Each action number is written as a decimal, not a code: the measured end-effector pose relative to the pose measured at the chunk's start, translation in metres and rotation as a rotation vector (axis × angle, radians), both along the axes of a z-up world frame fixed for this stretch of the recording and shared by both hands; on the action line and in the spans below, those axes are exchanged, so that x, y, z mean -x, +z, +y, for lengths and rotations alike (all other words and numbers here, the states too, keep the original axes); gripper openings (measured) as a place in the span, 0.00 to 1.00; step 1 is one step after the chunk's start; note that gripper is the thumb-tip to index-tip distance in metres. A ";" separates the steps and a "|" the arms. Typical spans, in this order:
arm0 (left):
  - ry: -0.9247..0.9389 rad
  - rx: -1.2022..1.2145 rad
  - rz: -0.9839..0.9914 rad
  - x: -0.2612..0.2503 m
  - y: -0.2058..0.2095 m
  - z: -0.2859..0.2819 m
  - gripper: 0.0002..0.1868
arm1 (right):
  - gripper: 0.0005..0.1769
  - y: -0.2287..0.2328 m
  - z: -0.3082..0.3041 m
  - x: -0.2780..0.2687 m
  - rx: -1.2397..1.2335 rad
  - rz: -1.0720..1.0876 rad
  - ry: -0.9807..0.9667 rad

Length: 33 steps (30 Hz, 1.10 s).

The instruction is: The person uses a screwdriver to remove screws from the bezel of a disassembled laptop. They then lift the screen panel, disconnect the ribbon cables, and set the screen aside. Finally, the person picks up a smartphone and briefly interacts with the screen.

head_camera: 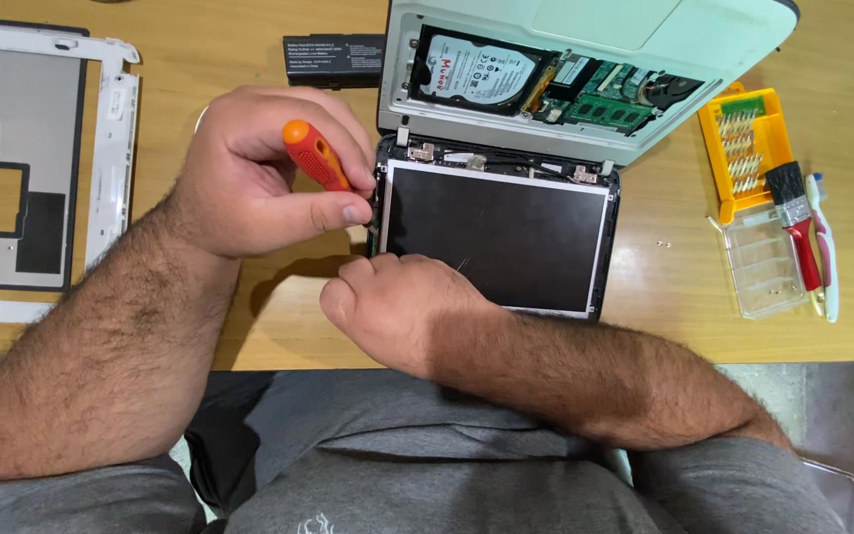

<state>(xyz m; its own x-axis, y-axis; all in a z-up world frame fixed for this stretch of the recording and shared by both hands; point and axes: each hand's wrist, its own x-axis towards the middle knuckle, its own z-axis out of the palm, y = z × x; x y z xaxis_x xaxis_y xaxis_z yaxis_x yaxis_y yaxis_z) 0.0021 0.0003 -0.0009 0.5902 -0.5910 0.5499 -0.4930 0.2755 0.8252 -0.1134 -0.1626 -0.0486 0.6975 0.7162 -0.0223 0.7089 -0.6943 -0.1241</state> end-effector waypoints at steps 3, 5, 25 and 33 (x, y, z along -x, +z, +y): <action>0.009 0.007 -0.039 -0.001 0.001 0.001 0.10 | 0.11 0.006 0.000 -0.005 0.068 0.100 0.001; 0.007 0.009 -0.045 -0.002 0.002 0.001 0.09 | 0.09 0.005 0.000 -0.006 0.056 0.094 0.001; 0.054 0.001 -0.072 -0.003 0.004 0.005 0.10 | 0.12 0.032 0.012 -0.016 0.077 0.077 -0.024; -0.006 -0.166 -0.219 0.009 0.022 0.012 0.08 | 0.02 0.036 -0.058 -0.043 -0.442 0.256 0.044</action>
<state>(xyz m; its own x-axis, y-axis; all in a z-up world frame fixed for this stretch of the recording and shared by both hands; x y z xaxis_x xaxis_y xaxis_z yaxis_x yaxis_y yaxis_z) -0.0074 0.0127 0.0208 0.4643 -0.6868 0.5593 -0.6631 0.1491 0.7335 -0.0699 -0.2201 -0.0125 0.6781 0.7246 0.1233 0.6449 -0.5061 -0.5726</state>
